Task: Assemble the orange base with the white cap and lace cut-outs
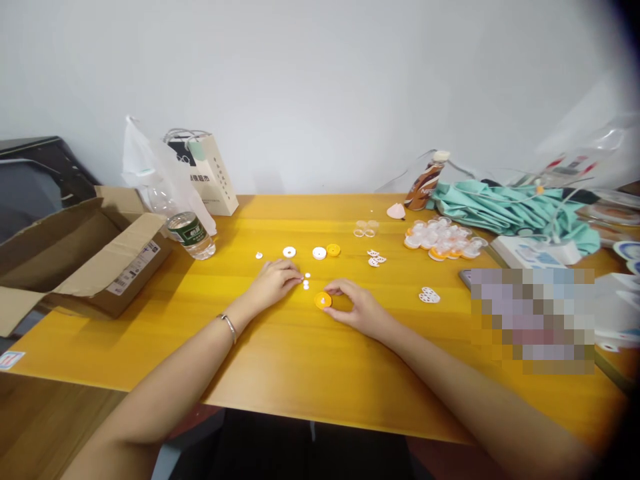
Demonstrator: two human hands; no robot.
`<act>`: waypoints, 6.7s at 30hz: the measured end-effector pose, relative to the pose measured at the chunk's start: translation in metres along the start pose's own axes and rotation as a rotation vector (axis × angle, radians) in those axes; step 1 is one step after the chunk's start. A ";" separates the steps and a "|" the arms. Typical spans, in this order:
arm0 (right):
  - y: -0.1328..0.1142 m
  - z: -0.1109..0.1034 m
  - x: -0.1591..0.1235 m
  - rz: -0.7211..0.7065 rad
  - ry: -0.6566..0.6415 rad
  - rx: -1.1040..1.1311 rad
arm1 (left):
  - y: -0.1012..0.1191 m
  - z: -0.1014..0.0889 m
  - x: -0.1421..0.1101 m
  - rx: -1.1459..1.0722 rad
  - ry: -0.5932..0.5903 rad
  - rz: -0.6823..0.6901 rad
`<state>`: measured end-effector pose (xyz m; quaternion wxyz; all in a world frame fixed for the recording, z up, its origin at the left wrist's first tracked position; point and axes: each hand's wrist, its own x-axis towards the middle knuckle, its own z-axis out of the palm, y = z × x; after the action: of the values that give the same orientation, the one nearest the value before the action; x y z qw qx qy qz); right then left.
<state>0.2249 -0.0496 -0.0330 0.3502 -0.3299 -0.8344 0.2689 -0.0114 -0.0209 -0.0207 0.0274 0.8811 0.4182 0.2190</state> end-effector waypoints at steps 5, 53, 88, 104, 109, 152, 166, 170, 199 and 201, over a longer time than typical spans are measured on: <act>0.000 0.000 0.002 0.001 -0.043 -0.078 | 0.004 -0.001 0.003 0.123 -0.009 0.008; -0.002 -0.006 0.002 0.003 -0.125 -0.061 | -0.007 -0.018 0.001 -0.236 -0.139 -0.117; -0.001 -0.004 0.002 -0.007 -0.104 -0.044 | 0.015 0.002 0.008 0.204 -0.149 0.044; 0.003 -0.003 0.002 -0.010 -0.116 -0.007 | 0.046 -0.002 -0.006 -0.012 -0.096 0.284; 0.002 -0.004 0.002 -0.005 -0.115 0.004 | 0.045 -0.008 -0.007 -0.024 -0.112 0.272; 0.000 -0.007 0.002 0.037 -0.133 0.018 | 0.012 0.001 -0.001 -0.189 -0.043 0.044; -0.002 -0.007 0.003 0.110 -0.016 0.108 | 0.010 0.002 0.000 0.170 -0.085 0.115; 0.000 -0.006 0.003 0.128 0.006 0.152 | 0.010 -0.005 -0.001 0.295 -0.138 0.204; -0.014 -0.007 -0.002 -0.049 0.158 0.079 | 0.069 -0.009 -0.007 -0.411 0.139 0.001; -0.006 -0.011 -0.002 -0.048 0.104 0.031 | 0.067 -0.010 -0.007 -0.371 0.025 -0.045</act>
<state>0.2316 -0.0525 -0.0228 0.4043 -0.3179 -0.8185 0.2561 0.0294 -0.0709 0.0016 0.1890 0.8486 0.3907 0.3025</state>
